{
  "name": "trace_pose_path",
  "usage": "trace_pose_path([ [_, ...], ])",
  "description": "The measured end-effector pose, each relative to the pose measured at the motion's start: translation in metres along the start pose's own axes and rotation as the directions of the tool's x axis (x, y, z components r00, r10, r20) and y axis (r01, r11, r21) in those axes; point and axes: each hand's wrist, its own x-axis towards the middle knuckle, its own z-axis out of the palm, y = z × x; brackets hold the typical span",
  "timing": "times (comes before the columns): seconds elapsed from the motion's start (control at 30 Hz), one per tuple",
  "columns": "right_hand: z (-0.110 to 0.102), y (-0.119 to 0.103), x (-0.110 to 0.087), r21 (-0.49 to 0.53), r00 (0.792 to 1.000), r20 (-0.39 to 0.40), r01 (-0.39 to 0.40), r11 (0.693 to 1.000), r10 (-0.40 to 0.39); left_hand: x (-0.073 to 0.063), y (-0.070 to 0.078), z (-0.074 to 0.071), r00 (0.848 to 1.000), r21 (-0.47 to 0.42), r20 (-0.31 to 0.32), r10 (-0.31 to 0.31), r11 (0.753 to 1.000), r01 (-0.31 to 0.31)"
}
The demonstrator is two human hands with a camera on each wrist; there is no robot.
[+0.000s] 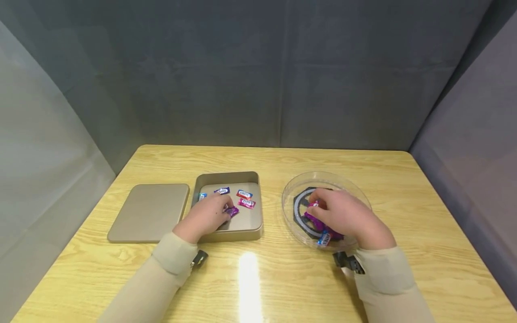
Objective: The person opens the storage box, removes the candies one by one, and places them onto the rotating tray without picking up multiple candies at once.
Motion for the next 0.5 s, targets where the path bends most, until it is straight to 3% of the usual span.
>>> trace_pose_path([
  [0.5, 0.0017, 0.0005, -0.0007, 0.009, 1.000, -0.007, 0.019, 1.000, -0.019, 0.0054, 0.0048, 0.0027, 0.998, 0.040, 0.034, -0.057, 0.998, 0.056],
])
